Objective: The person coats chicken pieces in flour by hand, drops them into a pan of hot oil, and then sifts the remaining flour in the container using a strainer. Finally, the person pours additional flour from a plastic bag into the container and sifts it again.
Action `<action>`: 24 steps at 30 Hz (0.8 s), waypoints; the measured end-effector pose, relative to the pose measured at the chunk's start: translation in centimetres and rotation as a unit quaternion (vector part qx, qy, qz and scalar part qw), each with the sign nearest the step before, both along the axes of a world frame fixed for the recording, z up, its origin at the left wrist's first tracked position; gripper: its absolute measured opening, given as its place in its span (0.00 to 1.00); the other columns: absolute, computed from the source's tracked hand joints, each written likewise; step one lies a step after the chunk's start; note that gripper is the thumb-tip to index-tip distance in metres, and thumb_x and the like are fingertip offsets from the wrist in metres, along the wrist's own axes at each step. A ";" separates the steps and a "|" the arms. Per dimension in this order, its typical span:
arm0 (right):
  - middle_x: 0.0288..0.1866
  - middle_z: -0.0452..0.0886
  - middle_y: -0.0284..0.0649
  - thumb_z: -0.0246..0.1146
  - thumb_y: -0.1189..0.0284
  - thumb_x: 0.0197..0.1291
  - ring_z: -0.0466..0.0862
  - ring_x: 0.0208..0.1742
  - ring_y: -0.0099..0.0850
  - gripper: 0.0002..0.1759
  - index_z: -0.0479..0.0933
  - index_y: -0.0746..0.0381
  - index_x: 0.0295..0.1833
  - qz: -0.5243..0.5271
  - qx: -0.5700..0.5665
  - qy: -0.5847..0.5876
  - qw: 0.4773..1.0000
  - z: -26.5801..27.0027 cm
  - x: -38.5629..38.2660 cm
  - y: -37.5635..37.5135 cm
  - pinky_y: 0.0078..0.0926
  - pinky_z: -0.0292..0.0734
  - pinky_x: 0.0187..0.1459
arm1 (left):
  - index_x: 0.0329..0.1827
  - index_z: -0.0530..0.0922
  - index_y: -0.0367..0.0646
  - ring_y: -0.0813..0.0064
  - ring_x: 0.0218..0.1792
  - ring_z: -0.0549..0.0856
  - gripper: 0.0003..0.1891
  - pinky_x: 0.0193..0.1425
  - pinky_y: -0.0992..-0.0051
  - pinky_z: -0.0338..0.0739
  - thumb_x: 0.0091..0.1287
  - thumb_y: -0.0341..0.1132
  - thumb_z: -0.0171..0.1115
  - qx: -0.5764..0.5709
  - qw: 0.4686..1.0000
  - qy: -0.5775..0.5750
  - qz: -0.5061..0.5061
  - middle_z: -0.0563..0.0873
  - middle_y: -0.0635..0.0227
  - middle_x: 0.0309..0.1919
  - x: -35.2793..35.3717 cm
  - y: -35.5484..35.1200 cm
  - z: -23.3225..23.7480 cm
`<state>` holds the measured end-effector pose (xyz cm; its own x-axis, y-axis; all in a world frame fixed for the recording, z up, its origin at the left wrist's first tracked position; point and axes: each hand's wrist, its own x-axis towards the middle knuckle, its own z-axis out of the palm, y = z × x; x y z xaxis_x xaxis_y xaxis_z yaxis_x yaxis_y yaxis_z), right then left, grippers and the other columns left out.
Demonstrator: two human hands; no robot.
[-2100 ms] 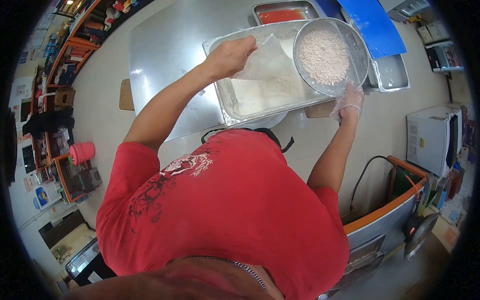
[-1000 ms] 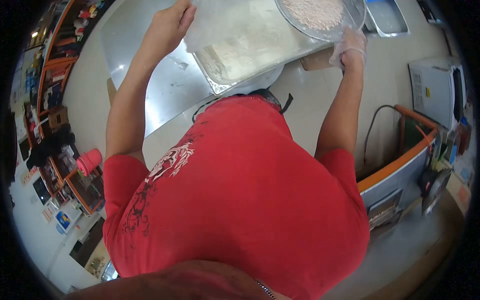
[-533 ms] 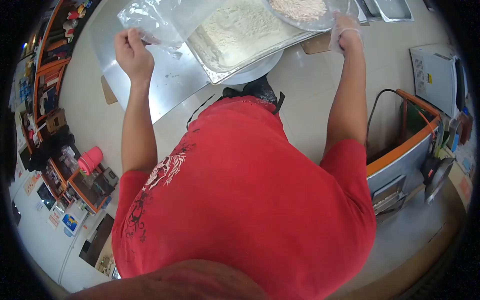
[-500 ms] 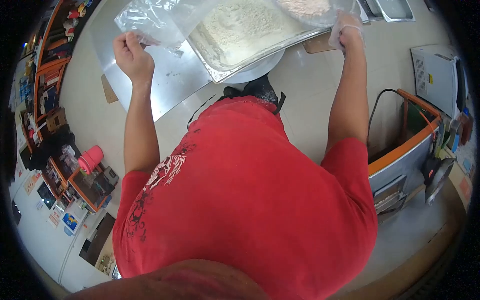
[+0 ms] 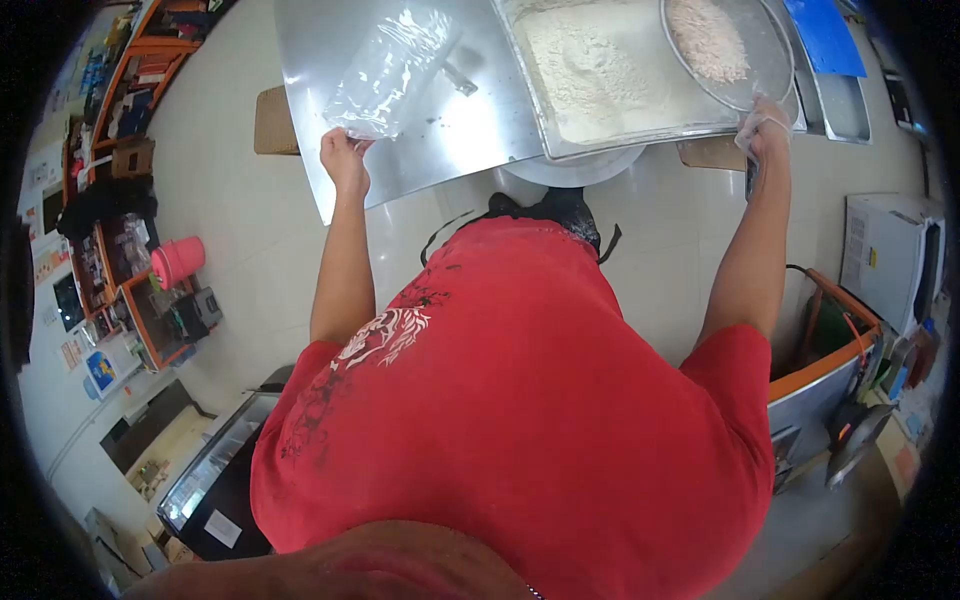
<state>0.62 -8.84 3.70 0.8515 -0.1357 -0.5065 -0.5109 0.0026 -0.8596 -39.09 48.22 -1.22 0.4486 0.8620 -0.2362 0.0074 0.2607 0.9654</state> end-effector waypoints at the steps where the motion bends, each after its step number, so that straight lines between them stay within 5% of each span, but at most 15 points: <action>1: 0.28 0.70 0.33 0.64 0.63 0.65 0.70 0.23 0.26 0.10 0.75 0.57 0.39 0.020 -0.068 0.003 0.997 1.0 -0.9 0.7 0.27 0.67 0.23 | 0.51 0.70 0.36 0.70 0.37 0.82 0.09 0.39 0.69 0.83 0.77 0.34 0.49 -0.018 0.999 0.033 -0.012 0.78 0.61 0.40 -1.5 0.4 -1.1; 3: 0.33 0.73 0.35 0.64 0.64 0.64 0.72 0.25 0.27 0.11 0.76 0.61 0.39 0.060 -0.202 0.013 0.977 3.9 -3.9 3.1 0.28 0.68 0.24 | 0.56 0.70 0.35 0.70 0.36 0.82 0.12 0.39 0.70 0.84 0.77 0.33 0.50 -0.057 0.992 0.102 -0.038 0.79 0.59 0.41 -4.4 1.0 -2.9; 4: 0.32 0.73 0.35 0.63 0.64 0.64 0.73 0.24 0.27 0.11 0.76 0.60 0.39 0.065 -0.204 0.014 0.977 2.6 -3.0 1.8 0.28 0.68 0.24 | 0.63 0.68 0.34 0.70 0.36 0.82 0.17 0.37 0.72 0.83 0.76 0.33 0.51 -0.042 0.989 0.132 -0.050 0.79 0.58 0.43 -5.7 1.1 -2.9; 7: 0.29 0.71 0.34 0.62 0.64 0.65 0.73 0.23 0.28 0.10 0.74 0.60 0.39 0.053 -0.186 0.020 0.981 0.9 -1.8 -0.6 0.29 0.66 0.21 | 0.64 0.67 0.34 0.72 0.35 0.82 0.18 0.36 0.74 0.81 0.75 0.33 0.52 0.052 0.974 0.215 -0.040 0.79 0.58 0.45 -8.5 0.8 -2.7; 9: 0.25 0.69 0.33 0.62 0.64 0.66 0.71 0.20 0.27 0.10 0.73 0.59 0.38 0.019 -0.143 0.027 0.989 5.3 -6.3 4.6 0.29 0.64 0.20 | 0.60 0.73 0.35 0.79 0.33 0.80 0.17 0.32 0.79 0.75 0.76 0.37 0.54 0.081 0.974 0.201 -0.061 0.80 0.65 0.37 -9.6 -0.6 -1.2; 12: 0.22 0.67 0.34 0.62 0.64 0.66 0.68 0.17 0.26 0.10 0.71 0.58 0.36 0.105 -0.157 0.039 0.981 3.4 -4.9 0.6 0.28 0.63 0.20 | 0.50 0.80 0.37 0.83 0.30 0.78 0.15 0.32 0.81 0.72 0.78 0.40 0.51 0.133 0.960 0.198 -0.145 0.79 0.71 0.30 -10.5 -3.1 -0.5; 15: 0.23 0.67 0.35 0.61 0.64 0.67 0.66 0.15 0.26 0.11 0.70 0.57 0.35 -0.004 -0.054 0.030 0.998 3.5 -6.2 2.9 0.27 0.62 0.17 | 0.47 0.81 0.37 0.83 0.27 0.78 0.16 0.31 0.80 0.73 0.79 0.40 0.49 0.044 0.960 0.152 -0.233 0.79 0.72 0.26 -9.8 -6.0 0.1; 18: 0.23 0.67 0.35 0.61 0.65 0.67 0.66 0.16 0.27 0.11 0.70 0.59 0.36 0.096 -0.245 0.053 0.963 5.2 -6.6 3.7 0.27 0.61 0.16 | 0.48 0.79 0.35 0.78 0.26 0.77 0.17 0.33 0.77 0.76 0.80 0.39 0.46 -0.041 0.942 0.115 -0.312 0.77 0.69 0.25 -8.1 -9.0 0.1; 21: 0.24 0.68 0.34 0.63 0.66 0.66 0.67 0.16 0.27 0.11 0.70 0.59 0.36 -0.004 -0.111 0.000 0.994 4.8 -6.7 4.0 0.27 0.61 0.16 | 0.68 0.64 0.39 0.63 0.40 0.85 0.29 0.45 0.68 0.82 0.79 0.55 0.40 -0.151 0.932 0.001 -0.328 0.82 0.52 0.42 -4.8 -12.9 1.7; 24: 0.26 0.68 0.33 0.63 0.66 0.65 0.67 0.17 0.27 0.10 0.70 0.59 0.37 0.063 -0.201 0.047 0.976 7.1 -7.9 6.5 0.27 0.62 0.18 | 0.78 0.48 0.42 0.51 0.53 0.84 0.44 0.56 0.62 0.81 0.72 0.70 0.33 -0.282 0.897 -0.156 -0.302 0.77 0.41 0.59 -2.3 -14.7 4.1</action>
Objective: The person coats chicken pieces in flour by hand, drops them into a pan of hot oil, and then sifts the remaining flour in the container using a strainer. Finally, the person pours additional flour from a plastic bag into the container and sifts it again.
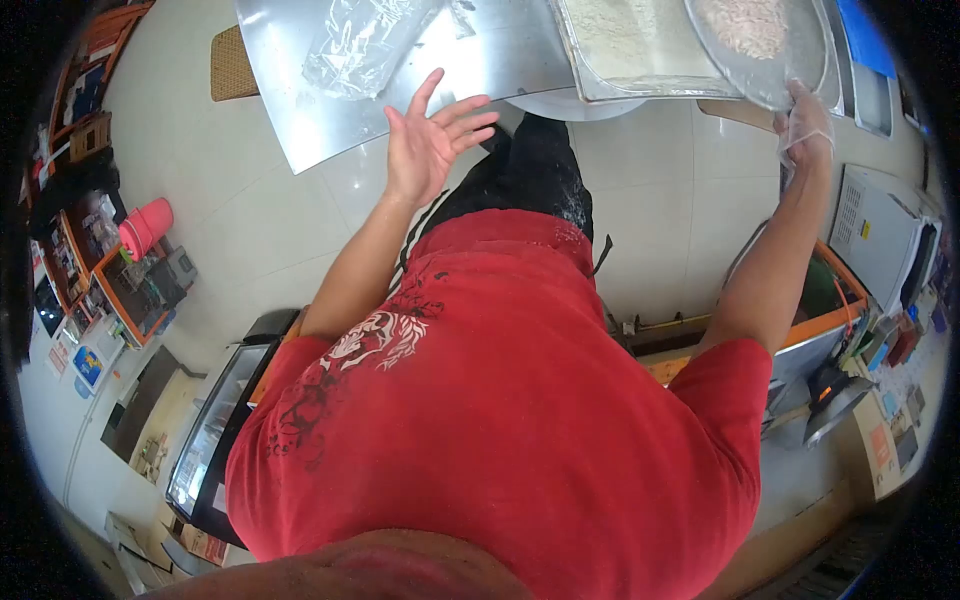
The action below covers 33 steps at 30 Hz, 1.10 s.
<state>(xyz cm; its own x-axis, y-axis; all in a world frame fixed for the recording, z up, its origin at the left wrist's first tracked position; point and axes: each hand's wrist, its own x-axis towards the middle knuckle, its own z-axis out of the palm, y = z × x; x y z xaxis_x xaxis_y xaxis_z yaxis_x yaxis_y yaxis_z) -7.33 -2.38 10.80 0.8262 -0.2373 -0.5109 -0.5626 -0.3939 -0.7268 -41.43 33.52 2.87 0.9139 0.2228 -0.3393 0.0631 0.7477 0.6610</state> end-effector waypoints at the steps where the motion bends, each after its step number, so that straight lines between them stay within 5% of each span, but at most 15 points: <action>1: 0.26 0.68 0.33 0.63 0.66 0.65 0.67 0.17 0.27 0.10 0.71 0.59 0.37 -0.012 0.012 -0.004 1.000 -0.4 0.4 -0.7 0.27 0.61 0.17 | 0.80 0.44 0.43 0.48 0.56 0.83 0.48 0.59 0.60 0.80 0.70 0.73 0.31 -0.035 0.999 -0.021 0.005 0.75 0.38 0.62 0.1 -0.2 0.3; 4: 0.27 0.69 0.33 0.64 0.66 0.64 0.67 0.17 0.27 0.11 0.71 0.59 0.38 -0.023 0.041 -0.005 0.999 -2.6 1.8 -2.7 0.27 0.60 0.17 | 0.81 0.43 0.42 0.50 0.58 0.82 0.51 0.63 0.57 0.78 0.68 0.75 0.28 -0.041 0.998 -0.039 -0.009 0.74 0.40 0.64 0.0 -0.1 0.3; 8: 0.27 0.69 0.32 0.64 0.65 0.64 0.67 0.17 0.27 0.11 0.71 0.59 0.38 0.031 -0.026 0.020 0.999 -1.6 1.5 -1.1 0.28 0.61 0.18 | 0.77 0.55 0.38 0.51 0.64 0.78 0.41 0.68 0.55 0.72 0.74 0.65 0.36 0.183 0.976 -0.016 -0.119 0.75 0.46 0.66 -0.7 0.6 -2.3; 10: 0.28 0.70 0.32 0.64 0.65 0.65 0.67 0.17 0.26 0.11 0.71 0.59 0.38 0.017 -0.028 -0.005 0.999 -1.4 1.3 -0.7 0.27 0.61 0.18 | 0.74 0.65 0.38 0.51 0.66 0.75 0.34 0.70 0.56 0.69 0.77 0.58 0.43 0.365 0.908 -0.009 -0.203 0.75 0.49 0.66 -0.4 0.2 -3.1; 13: 0.29 0.71 0.33 0.63 0.65 0.65 0.67 0.17 0.25 0.11 0.71 0.60 0.39 -0.022 0.049 -0.057 0.997 -2.3 1.5 -0.8 0.26 0.60 0.17 | 0.67 0.73 0.39 0.51 0.66 0.75 0.26 0.71 0.58 0.67 0.74 0.48 0.51 0.543 0.700 -0.134 -0.444 0.77 0.50 0.65 0.9 -3.5 -2.9; 16: 0.29 0.71 0.34 0.63 0.66 0.66 0.68 0.17 0.25 0.11 0.72 0.61 0.39 0.009 0.022 -0.031 0.999 -0.4 0.7 -0.3 0.24 0.60 0.16 | 0.64 0.75 0.40 0.52 0.66 0.75 0.25 0.71 0.58 0.66 0.73 0.49 0.53 0.418 0.760 -0.274 -0.415 0.78 0.49 0.63 2.4 -8.9 -3.9; 19: 0.30 0.72 0.35 0.63 0.66 0.67 0.67 0.16 0.25 0.11 0.72 0.62 0.40 0.027 -0.005 -0.011 1.000 0.7 0.3 0.9 0.23 0.59 0.15 | 0.62 0.78 0.46 0.54 0.63 0.77 0.24 0.66 0.55 0.70 0.74 0.52 0.49 0.668 0.576 -0.207 -0.424 0.81 0.57 0.61 -0.7 -5.6 -11.8; 21: 0.30 0.73 0.36 0.62 0.67 0.67 0.66 0.15 0.25 0.10 0.71 0.62 0.40 0.024 0.006 0.001 1.000 0.8 0.0 0.2 0.22 0.58 0.15 | 0.60 0.79 0.45 0.56 0.67 0.74 0.26 0.65 0.52 0.69 0.74 0.54 0.48 0.570 0.540 0.197 -0.587 0.79 0.58 0.64 0.8 -0.2 -16.5; 23: 0.27 0.72 0.36 0.61 0.68 0.68 0.66 0.14 0.24 0.10 0.71 0.63 0.42 0.005 -0.003 -0.032 0.999 1.4 0.6 -0.1 0.22 0.58 0.15 | 0.65 0.74 0.39 0.48 0.71 0.69 0.30 0.69 0.46 0.64 0.73 0.55 0.48 0.712 0.596 0.110 -0.355 0.75 0.51 0.68 -1.5 0.9 -17.8; 26: 0.26 0.72 0.36 0.60 0.69 0.69 0.66 0.14 0.24 0.09 0.71 0.64 0.42 -0.022 -0.001 -0.040 0.999 1.8 -0.9 0.2 0.22 0.58 0.15 | 0.65 0.74 0.38 0.47 0.72 0.66 0.30 0.69 0.45 0.64 0.73 0.55 0.48 0.737 0.573 0.050 -0.355 0.74 0.51 0.68 -0.3 -4.6 -18.0; 27: 0.26 0.73 0.36 0.60 0.69 0.69 0.65 0.14 0.24 0.09 0.71 0.63 0.42 -0.029 -0.003 -0.043 0.999 1.9 -1.0 0.0 0.22 0.58 0.15 | 0.63 0.75 0.39 0.45 0.68 0.70 0.29 0.67 0.44 0.65 0.73 0.55 0.48 0.697 0.533 0.019 -0.480 0.78 0.50 0.61 0.4 -8.2 -16.9; 30: 0.27 0.74 0.37 0.59 0.68 0.69 0.65 0.13 0.24 0.09 0.70 0.63 0.42 -0.013 0.010 -0.052 0.999 2.9 -0.8 -1.2 0.23 0.58 0.15 | 0.43 0.86 0.46 0.48 0.44 0.84 0.24 0.53 0.51 0.76 0.71 0.54 0.48 0.499 0.596 -0.311 -0.547 0.87 0.55 0.41 0.2 -16.0 -11.5; 33: 0.28 0.75 0.38 0.59 0.68 0.69 0.64 0.12 0.25 0.09 0.70 0.62 0.45 0.010 0.032 -0.038 0.999 1.5 -1.0 -2.2 0.24 0.57 0.15 | 0.41 0.86 0.45 0.51 0.43 0.85 0.23 0.50 0.56 0.77 0.69 0.55 0.51 0.330 0.635 -0.423 -0.556 0.88 0.57 0.39 -1.8 -18.8 -12.5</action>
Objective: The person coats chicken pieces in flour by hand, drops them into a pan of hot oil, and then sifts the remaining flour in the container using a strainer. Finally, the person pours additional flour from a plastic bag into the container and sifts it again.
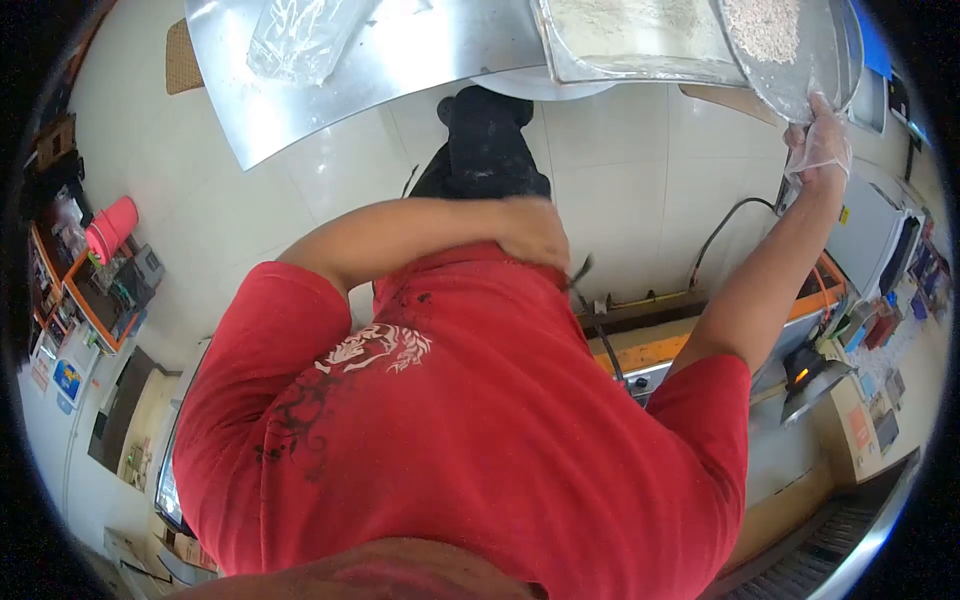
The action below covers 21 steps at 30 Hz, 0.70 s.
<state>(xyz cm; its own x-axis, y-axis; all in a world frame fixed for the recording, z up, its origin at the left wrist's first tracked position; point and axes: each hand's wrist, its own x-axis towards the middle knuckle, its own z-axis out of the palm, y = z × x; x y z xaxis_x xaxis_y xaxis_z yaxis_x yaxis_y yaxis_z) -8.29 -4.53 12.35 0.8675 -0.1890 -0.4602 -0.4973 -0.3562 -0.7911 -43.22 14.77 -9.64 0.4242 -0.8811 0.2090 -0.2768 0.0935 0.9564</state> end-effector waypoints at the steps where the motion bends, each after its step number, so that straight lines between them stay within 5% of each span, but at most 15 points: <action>1: 0.28 0.75 0.38 0.59 0.68 0.69 0.64 0.12 0.25 0.09 0.69 0.62 0.46 -0.005 0.000 -0.002 1.000 0.0 0.0 0.0 0.24 0.57 0.15 | 0.42 0.86 0.45 0.49 0.42 0.85 0.22 0.50 0.56 0.77 0.68 0.54 0.53 0.208 0.975 -0.053 0.058 0.87 0.55 0.36 2.4 3.7 1.8; 3: 0.28 0.74 0.38 0.59 0.68 0.70 0.64 0.12 0.25 0.10 0.69 0.62 0.47 -0.013 -0.008 0.003 1.000 0.4 -0.4 -0.3 0.24 0.57 0.15 | 0.55 0.82 0.43 0.51 0.59 0.79 0.26 0.64 0.55 0.70 0.67 0.54 0.53 0.329 0.930 -0.008 0.164 0.84 0.53 0.54 4.8 10.4 -0.2; 4: 0.27 0.74 0.38 0.58 0.68 0.70 0.64 0.12 0.25 0.10 0.68 0.63 0.47 -0.013 -0.010 0.005 1.000 0.5 -0.3 -0.2 0.24 0.57 0.15 | 0.64 0.77 0.45 0.53 0.68 0.73 0.28 0.70 0.50 0.65 0.69 0.55 0.52 0.367 0.896 0.064 0.242 0.75 0.52 0.66 4.3 13.3 -5.1; 6: 0.27 0.74 0.38 0.58 0.68 0.70 0.64 0.12 0.26 0.10 0.68 0.63 0.48 -0.012 -0.009 0.004 1.000 0.6 0.0 0.1 0.24 0.57 0.15 | 0.69 0.71 0.48 0.48 0.72 0.67 0.30 0.70 0.43 0.63 0.71 0.57 0.49 0.496 0.825 0.061 0.263 0.70 0.50 0.71 3.0 14.6 -5.0; 8: 0.27 0.73 0.38 0.58 0.68 0.70 0.64 0.12 0.26 0.10 0.68 0.63 0.47 -0.011 -0.003 -0.002 1.000 0.5 0.1 0.4 0.24 0.57 0.15 | 0.70 0.70 0.49 0.45 0.71 0.66 0.31 0.69 0.41 0.62 0.71 0.58 0.49 0.428 0.841 0.002 0.332 0.69 0.50 0.71 1.3 11.2 -8.2; 9: 0.27 0.73 0.38 0.58 0.68 0.70 0.64 0.12 0.26 0.10 0.68 0.63 0.47 -0.015 -0.002 -0.004 1.000 0.6 0.0 0.8 0.24 0.57 0.15 | 0.66 0.75 0.48 0.41 0.67 0.69 0.29 0.66 0.41 0.64 0.71 0.58 0.50 0.394 0.852 -0.008 0.345 0.73 0.52 0.67 1.4 8.0 -3.5; 10: 0.27 0.73 0.38 0.58 0.68 0.70 0.64 0.12 0.26 0.10 0.68 0.63 0.47 -0.018 -0.001 -0.007 1.000 0.7 -0.1 1.4 0.24 0.57 0.16 | 0.58 0.81 0.47 0.45 0.60 0.74 0.26 0.63 0.44 0.67 0.70 0.56 0.52 0.349 0.896 -0.032 0.272 0.80 0.53 0.59 2.9 7.4 3.3; 11: 0.27 0.73 0.37 0.58 0.68 0.70 0.64 0.12 0.26 0.10 0.68 0.63 0.47 -0.019 0.000 -0.008 1.000 0.7 0.0 1.9 0.24 0.57 0.16 | 0.50 0.85 0.44 0.48 0.54 0.80 0.24 0.60 0.50 0.71 0.69 0.54 0.53 0.230 0.959 -0.032 0.164 0.85 0.52 0.50 2.0 4.4 1.7; 12: 0.27 0.73 0.37 0.58 0.68 0.70 0.64 0.12 0.25 0.11 0.68 0.63 0.46 -0.012 -0.001 -0.003 1.000 0.8 0.3 1.9 0.24 0.57 0.16 | 0.50 0.85 0.43 0.51 0.48 0.83 0.24 0.57 0.58 0.74 0.70 0.54 0.52 0.231 0.972 0.030 0.027 0.86 0.49 0.44 2.1 2.0 4.7; 13: 0.27 0.72 0.37 0.58 0.67 0.70 0.64 0.12 0.25 0.11 0.68 0.63 0.46 -0.006 -0.002 0.003 1.000 0.6 0.7 1.8 0.24 0.57 0.16 | 0.50 0.84 0.41 0.51 0.44 0.84 0.22 0.55 0.61 0.76 0.71 0.51 0.53 0.051 0.994 0.098 0.015 0.86 0.48 0.44 0.6 0.9 5.3; 16: 0.27 0.72 0.37 0.58 0.67 0.70 0.64 0.13 0.25 0.11 0.68 0.64 0.45 0.005 -0.018 0.003 1.000 0.5 1.5 2.1 0.24 0.57 0.16 | 0.52 0.83 0.43 0.52 0.47 0.84 0.20 0.55 0.61 0.76 0.69 0.49 0.56 0.024 0.997 -0.007 0.079 0.86 0.51 0.45 1.1 3.0 2.4; 18: 0.26 0.72 0.37 0.58 0.67 0.70 0.64 0.12 0.25 0.11 0.69 0.64 0.45 0.005 -0.030 0.003 1.000 1.1 1.3 1.9 0.24 0.57 0.16 | 0.64 0.76 0.47 0.54 0.63 0.75 0.26 0.65 0.56 0.69 0.66 0.50 0.60 0.126 0.971 -0.135 0.154 0.79 0.58 0.61 3.6 10.6 2.0; 20: 0.26 0.72 0.37 0.58 0.67 0.70 0.64 0.13 0.25 0.10 0.69 0.64 0.44 0.005 -0.030 0.001 1.000 1.7 1.3 2.3 0.24 0.57 0.16 | 0.68 0.70 0.42 0.54 0.70 0.70 0.31 0.72 0.55 0.65 0.69 0.53 0.56 0.288 0.909 -0.061 0.295 0.73 0.55 0.68 2.0 15.7 -4.6; 21: 0.26 0.72 0.37 0.58 0.67 0.70 0.64 0.12 0.25 0.10 0.69 0.64 0.43 0.012 -0.026 -0.002 1.000 1.7 1.7 2.0 0.24 0.57 0.16 | 0.68 0.71 0.40 0.54 0.70 0.70 0.31 0.74 0.55 0.63 0.69 0.54 0.56 0.544 0.788 0.017 0.289 0.74 0.55 0.68 1.7 16.6 -6.6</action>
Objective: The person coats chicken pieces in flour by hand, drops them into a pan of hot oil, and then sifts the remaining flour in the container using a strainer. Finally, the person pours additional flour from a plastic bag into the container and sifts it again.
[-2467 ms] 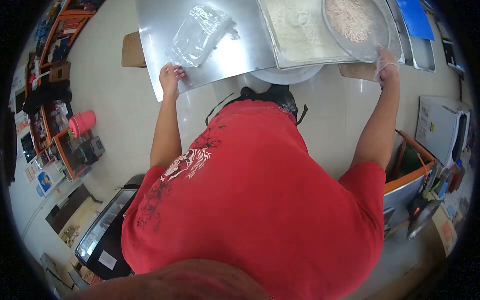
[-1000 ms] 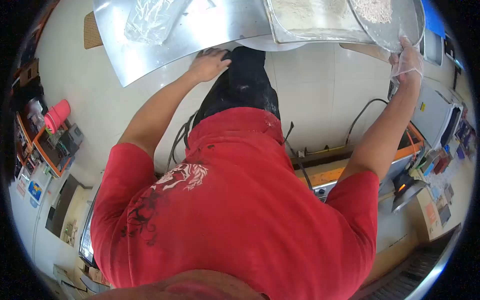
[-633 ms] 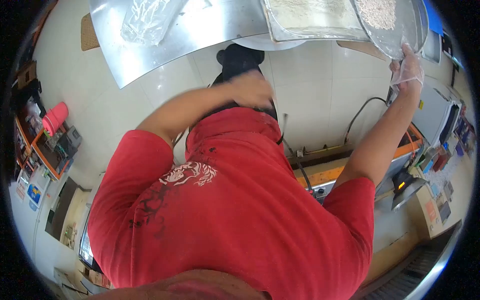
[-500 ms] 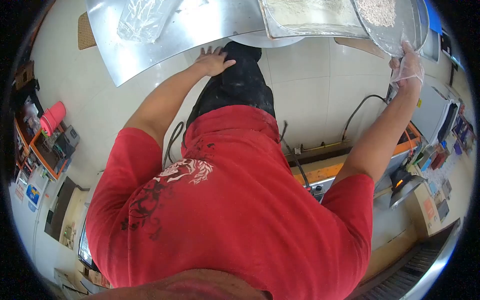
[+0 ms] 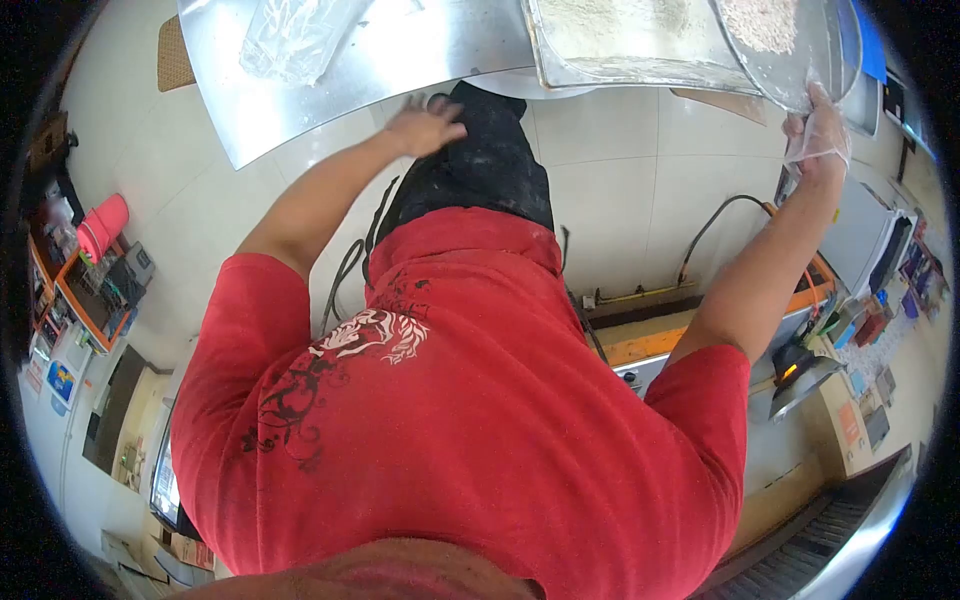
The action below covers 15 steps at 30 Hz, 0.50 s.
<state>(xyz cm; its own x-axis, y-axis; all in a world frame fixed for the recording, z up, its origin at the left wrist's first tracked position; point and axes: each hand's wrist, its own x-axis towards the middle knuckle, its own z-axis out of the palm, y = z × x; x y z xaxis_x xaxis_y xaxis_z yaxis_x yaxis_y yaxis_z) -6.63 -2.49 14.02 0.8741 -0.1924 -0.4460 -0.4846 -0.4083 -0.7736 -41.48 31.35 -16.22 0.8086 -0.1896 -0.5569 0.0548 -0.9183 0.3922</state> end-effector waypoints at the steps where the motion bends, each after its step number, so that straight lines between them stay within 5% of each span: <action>1: 0.25 0.72 0.36 0.58 0.67 0.70 0.64 0.12 0.25 0.10 0.70 0.63 0.43 0.004 0.004 -0.002 1.000 -0.2 0.3 -0.8 0.24 0.57 0.16 | 0.68 0.71 0.41 0.53 0.71 0.70 0.30 0.75 0.55 0.62 0.70 0.52 0.56 -0.061 0.998 -0.023 0.026 0.73 0.55 0.69 0.2 -0.3 0.6; 3: 0.25 0.72 0.36 0.58 0.66 0.71 0.64 0.12 0.26 0.11 0.70 0.63 0.42 0.002 0.011 -0.004 1.000 -0.4 0.6 -1.3 0.24 0.58 0.16 | 0.70 0.70 0.43 0.53 0.72 0.69 0.29 0.76 0.54 0.60 0.71 0.50 0.56 -0.181 0.978 -0.073 0.076 0.73 0.56 0.69 2.9 -1.8 3.9; 5: 0.25 0.72 0.36 0.58 0.66 0.71 0.64 0.12 0.26 0.11 0.71 0.63 0.42 -0.008 0.012 -0.001 1.000 -0.5 1.0 -1.3 0.24 0.58 0.16 | 0.67 0.73 0.44 0.51 0.71 0.69 0.26 0.75 0.54 0.61 0.71 0.49 0.56 -0.309 0.927 -0.210 0.013 0.74 0.57 0.68 2.7 -5.8 9.0; 8: 0.25 0.73 0.36 0.58 0.65 0.71 0.64 0.12 0.26 0.11 0.71 0.63 0.43 -0.033 -0.015 -0.004 0.999 -0.4 1.4 -0.7 0.24 0.58 0.16 | 0.67 0.73 0.49 0.55 0.73 0.66 0.25 0.76 0.56 0.60 0.72 0.51 0.54 -0.274 0.937 -0.167 -0.137 0.70 0.58 0.71 0.4 -5.3 5.2; 9: 0.25 0.73 0.36 0.58 0.65 0.71 0.64 0.13 0.26 0.11 0.71 0.63 0.43 -0.019 -0.018 0.000 1.000 -0.4 1.4 -0.3 0.25 0.59 0.16 | 0.66 0.74 0.47 0.55 0.72 0.68 0.26 0.76 0.54 0.60 0.74 0.54 0.50 -0.221 0.959 -0.177 -0.025 0.71 0.57 0.70 0.0 -3.4 3.4; 11: 0.26 0.73 0.36 0.59 0.65 0.71 0.65 0.13 0.26 0.11 0.72 0.63 0.43 -0.002 -0.031 0.002 1.000 0.1 1.3 -0.4 0.25 0.59 0.17 | 0.65 0.76 0.44 0.53 0.70 0.71 0.28 0.75 0.54 0.60 0.75 0.55 0.46 -0.093 0.979 0.162 0.076 0.75 0.55 0.67 2.8 -0.7 1.5; 13: 0.26 0.73 0.36 0.59 0.65 0.71 0.65 0.13 0.26 0.12 0.72 0.63 0.42 -0.006 -0.037 0.004 0.999 0.5 0.9 0.5 0.25 0.60 0.17 | 0.60 0.79 0.44 0.54 0.67 0.73 0.25 0.74 0.55 0.61 0.76 0.53 0.44 -0.204 0.975 -0.083 0.043 0.79 0.56 0.63 4.2 -2.9 6.2; 15: 0.26 0.74 0.36 0.59 0.65 0.70 0.65 0.14 0.26 0.11 0.72 0.63 0.42 -0.022 -0.035 -0.004 0.999 0.2 1.0 1.0 0.25 0.60 0.18 | 0.58 0.79 0.47 0.57 0.63 0.77 0.22 0.71 0.55 0.65 0.76 0.51 0.45 -0.303 0.948 -0.098 0.019 0.80 0.58 0.61 4.9 -7.8 11.0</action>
<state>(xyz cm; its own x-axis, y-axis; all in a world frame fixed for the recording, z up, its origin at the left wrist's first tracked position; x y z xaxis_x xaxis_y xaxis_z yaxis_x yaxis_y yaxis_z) -5.67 -1.44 14.22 0.8676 -0.2608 -0.4234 -0.4972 -0.4393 -0.7482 -36.62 23.56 -5.26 0.8981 -0.3953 -0.1926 -0.0458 -0.5197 0.8531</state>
